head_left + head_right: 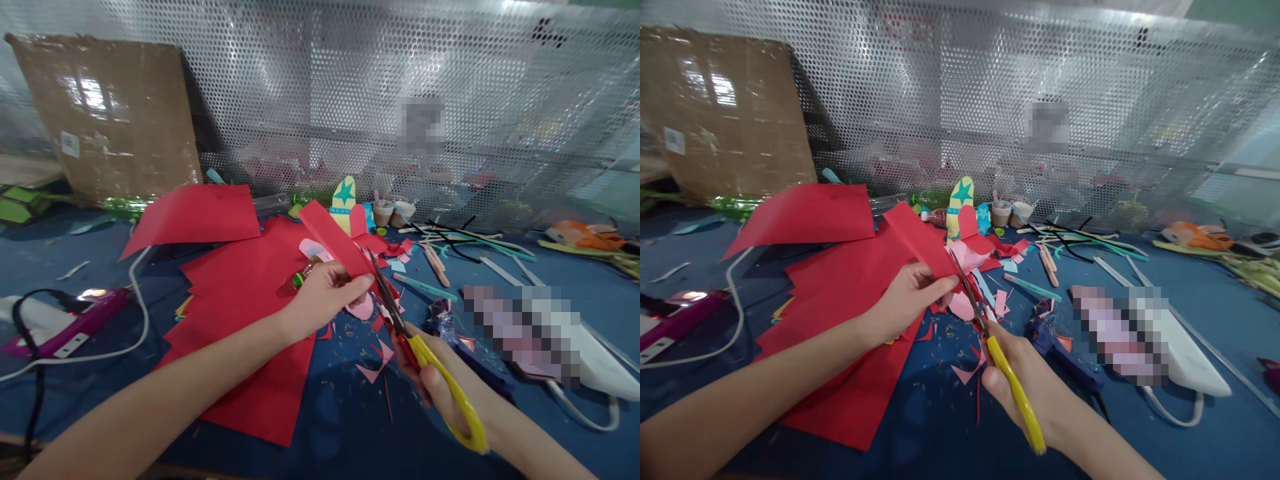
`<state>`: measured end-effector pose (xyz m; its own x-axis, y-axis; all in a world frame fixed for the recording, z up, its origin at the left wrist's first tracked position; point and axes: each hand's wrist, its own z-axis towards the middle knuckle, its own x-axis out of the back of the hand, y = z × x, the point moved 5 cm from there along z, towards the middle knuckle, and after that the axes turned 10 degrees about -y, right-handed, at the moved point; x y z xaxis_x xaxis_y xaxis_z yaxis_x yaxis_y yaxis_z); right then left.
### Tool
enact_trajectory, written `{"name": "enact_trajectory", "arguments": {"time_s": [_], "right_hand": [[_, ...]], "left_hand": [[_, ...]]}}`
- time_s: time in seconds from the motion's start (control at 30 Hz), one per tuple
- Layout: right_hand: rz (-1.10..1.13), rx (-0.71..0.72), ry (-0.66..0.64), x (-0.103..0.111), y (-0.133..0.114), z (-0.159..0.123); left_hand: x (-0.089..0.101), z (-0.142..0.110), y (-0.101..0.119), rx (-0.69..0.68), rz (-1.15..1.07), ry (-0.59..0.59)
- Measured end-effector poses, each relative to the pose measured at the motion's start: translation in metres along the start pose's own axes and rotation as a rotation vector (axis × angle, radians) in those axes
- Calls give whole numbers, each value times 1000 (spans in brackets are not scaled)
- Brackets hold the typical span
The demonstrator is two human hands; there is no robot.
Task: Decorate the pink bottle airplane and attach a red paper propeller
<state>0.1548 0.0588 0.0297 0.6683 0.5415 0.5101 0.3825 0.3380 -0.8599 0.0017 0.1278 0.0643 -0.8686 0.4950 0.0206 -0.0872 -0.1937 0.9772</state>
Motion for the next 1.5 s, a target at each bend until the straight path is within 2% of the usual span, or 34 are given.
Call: {"name": "enact_trajectory", "arguments": {"time_s": [0.3, 0.9, 1.23, 1.5], "right_hand": [[71, -73, -1, 0, 3, 1], [110, -48, -7, 0, 2, 3], [89, -80, 83, 1, 0, 1], [30, -59, 103, 0, 5, -1]], "left_hand": [[0, 0, -1, 0, -12, -12], [2, 1, -2, -22, -14, -22], [5, 3, -2, -56, -50, 28], [4, 3, -2, -53, -18, 35]]}}
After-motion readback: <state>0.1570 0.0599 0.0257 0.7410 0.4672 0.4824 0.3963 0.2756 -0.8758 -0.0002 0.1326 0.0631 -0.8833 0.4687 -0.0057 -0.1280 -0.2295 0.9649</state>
